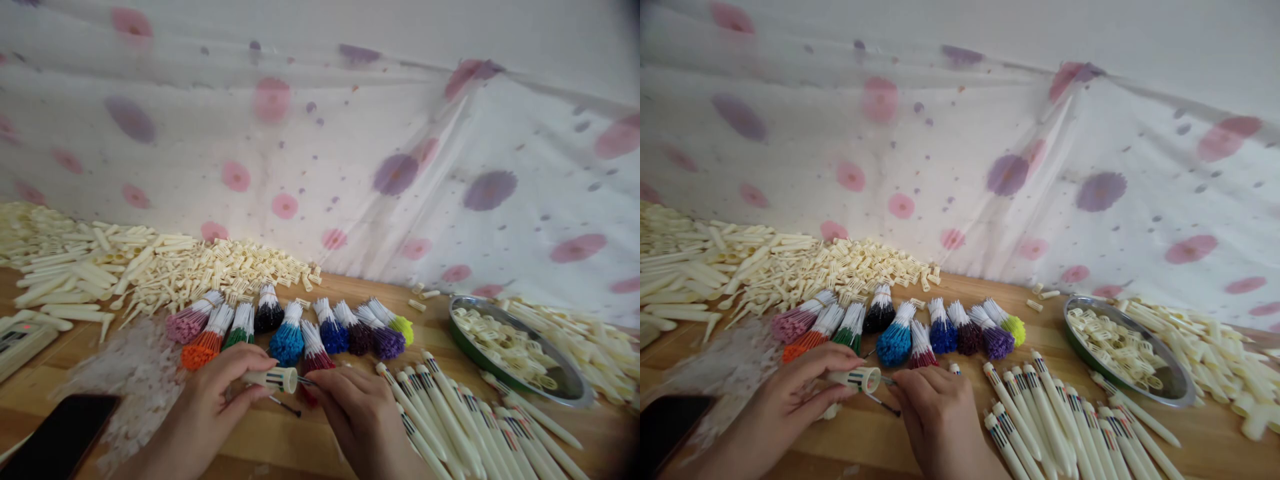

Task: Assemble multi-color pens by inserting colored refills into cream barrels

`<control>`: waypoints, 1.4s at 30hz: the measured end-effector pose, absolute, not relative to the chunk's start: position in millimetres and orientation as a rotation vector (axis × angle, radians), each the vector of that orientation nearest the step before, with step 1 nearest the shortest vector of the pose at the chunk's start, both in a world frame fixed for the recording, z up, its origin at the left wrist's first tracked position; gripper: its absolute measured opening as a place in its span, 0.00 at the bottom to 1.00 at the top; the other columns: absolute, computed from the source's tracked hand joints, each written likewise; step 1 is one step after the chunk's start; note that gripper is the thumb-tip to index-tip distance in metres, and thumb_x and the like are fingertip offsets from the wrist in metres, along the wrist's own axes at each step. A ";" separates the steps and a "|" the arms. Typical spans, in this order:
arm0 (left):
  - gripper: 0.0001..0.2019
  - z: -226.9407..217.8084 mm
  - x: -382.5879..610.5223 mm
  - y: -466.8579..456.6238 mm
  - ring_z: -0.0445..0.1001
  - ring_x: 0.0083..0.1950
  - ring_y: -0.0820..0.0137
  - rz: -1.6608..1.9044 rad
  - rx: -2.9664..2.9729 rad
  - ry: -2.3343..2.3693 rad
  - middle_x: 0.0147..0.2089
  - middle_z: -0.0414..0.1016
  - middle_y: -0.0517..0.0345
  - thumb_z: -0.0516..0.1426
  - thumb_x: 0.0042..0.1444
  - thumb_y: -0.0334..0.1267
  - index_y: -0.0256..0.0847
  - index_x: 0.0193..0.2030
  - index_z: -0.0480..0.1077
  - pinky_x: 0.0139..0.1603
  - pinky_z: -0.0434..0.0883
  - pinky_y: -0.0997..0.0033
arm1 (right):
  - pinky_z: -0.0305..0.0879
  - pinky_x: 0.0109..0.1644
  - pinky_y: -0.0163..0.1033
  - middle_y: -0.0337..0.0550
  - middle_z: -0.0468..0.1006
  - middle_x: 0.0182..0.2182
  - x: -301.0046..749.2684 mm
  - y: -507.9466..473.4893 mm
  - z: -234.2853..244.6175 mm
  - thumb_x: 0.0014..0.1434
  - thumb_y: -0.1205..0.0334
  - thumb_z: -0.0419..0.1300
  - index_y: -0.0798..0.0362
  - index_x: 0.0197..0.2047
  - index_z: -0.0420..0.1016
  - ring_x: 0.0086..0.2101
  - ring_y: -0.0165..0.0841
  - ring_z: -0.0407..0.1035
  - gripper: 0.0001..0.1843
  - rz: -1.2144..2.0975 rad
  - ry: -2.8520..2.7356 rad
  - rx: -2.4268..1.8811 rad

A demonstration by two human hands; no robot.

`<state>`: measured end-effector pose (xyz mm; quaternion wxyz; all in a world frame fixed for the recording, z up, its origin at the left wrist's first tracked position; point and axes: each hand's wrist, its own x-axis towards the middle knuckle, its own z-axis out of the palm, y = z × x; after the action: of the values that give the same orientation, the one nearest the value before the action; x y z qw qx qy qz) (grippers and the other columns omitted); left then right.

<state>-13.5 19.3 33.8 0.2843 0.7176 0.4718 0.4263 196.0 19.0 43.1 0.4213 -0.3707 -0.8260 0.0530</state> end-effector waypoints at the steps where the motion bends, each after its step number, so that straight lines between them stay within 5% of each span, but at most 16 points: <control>1: 0.11 34.5 -13.5 19.2 0.76 0.43 0.70 1.151 1.946 1.267 0.40 0.76 0.62 0.58 0.51 0.29 0.50 0.39 0.74 0.41 0.72 0.80 | 0.63 0.25 0.31 0.41 0.77 0.22 195.7 18.5 43.6 0.65 0.63 0.49 0.55 0.32 0.75 0.21 0.29 0.71 0.16 0.117 -2.069 -0.923; 8: 0.09 38.6 -13.7 16.3 0.77 0.40 0.70 1.220 2.158 1.326 0.38 0.77 0.61 0.58 0.52 0.31 0.49 0.38 0.73 0.41 0.73 0.77 | 0.61 0.23 0.30 0.41 0.77 0.21 191.7 15.0 42.8 0.66 0.61 0.48 0.54 0.30 0.75 0.20 0.28 0.70 0.18 0.173 -2.058 -0.958; 14: 0.06 37.9 -14.2 17.0 0.76 0.40 0.69 1.246 2.099 1.365 0.37 0.76 0.61 0.58 0.51 0.32 0.48 0.35 0.72 0.41 0.74 0.74 | 0.65 0.31 0.31 0.42 0.80 0.29 202.7 21.4 42.8 0.63 0.64 0.53 0.55 0.39 0.74 0.28 0.30 0.74 0.09 0.202 -2.122 -0.883; 19: 0.03 38.5 -21.3 22.7 0.77 0.36 0.68 1.241 1.904 1.440 0.36 0.75 0.59 0.57 0.52 0.34 0.45 0.34 0.70 0.32 0.75 0.74 | 0.66 0.33 0.31 0.40 0.80 0.32 209.6 26.8 46.3 0.60 0.69 0.55 0.52 0.42 0.73 0.30 0.31 0.74 0.09 0.403 -2.168 -1.227; 23: 0.03 41.1 -26.7 25.3 0.75 0.36 0.66 1.212 1.832 1.554 0.32 0.74 0.60 0.57 0.52 0.39 0.44 0.32 0.69 0.31 0.75 0.73 | 0.65 0.27 0.33 0.41 0.81 0.27 187.2 17.1 14.8 0.52 0.67 0.63 0.52 0.34 0.75 0.27 0.37 0.75 0.04 0.412 -2.424 -1.616; 27: 0.06 41.3 -27.5 25.4 0.74 0.35 0.66 1.189 1.834 1.622 0.32 0.74 0.59 0.57 0.51 0.42 0.44 0.32 0.69 0.29 0.73 0.74 | 0.65 0.26 0.35 0.47 0.81 0.28 152.6 0.5 -33.1 0.46 0.65 0.67 0.56 0.35 0.75 0.29 0.41 0.75 0.11 0.277 -2.650 -1.561; 35: 0.04 37.8 -21.3 25.5 0.75 0.35 0.66 1.186 1.825 1.554 0.32 0.75 0.61 0.57 0.51 0.41 0.45 0.32 0.68 0.32 0.72 0.73 | 0.60 0.30 0.34 0.43 0.78 0.29 177.7 19.4 0.3 0.55 0.64 0.61 0.52 0.29 0.71 0.33 0.38 0.74 0.03 0.092 -2.403 -1.688; 39: 0.04 33.8 -17.6 25.7 0.74 0.34 0.66 1.082 1.770 1.541 0.33 0.74 0.61 0.56 0.51 0.41 0.46 0.33 0.68 0.30 0.71 0.73 | 0.53 0.26 0.33 0.42 0.79 0.27 211.8 40.6 24.6 0.65 0.63 0.48 0.52 0.33 0.68 0.30 0.35 0.74 0.11 0.112 -2.310 -1.944; 42: 0.05 31.3 -13.8 25.2 0.74 0.32 0.67 1.011 1.702 1.504 0.31 0.73 0.62 0.56 0.52 0.42 0.45 0.33 0.68 0.28 0.69 0.74 | 0.50 0.24 0.33 0.42 0.79 0.26 218.6 46.6 23.1 0.66 0.61 0.48 0.53 0.34 0.67 0.30 0.36 0.75 0.11 0.157 -2.363 -1.996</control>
<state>-13.8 25.2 31.3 0.3218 0.6482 0.5728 0.3849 218.6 46.6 23.1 0.0221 -0.6443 -0.7628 0.0507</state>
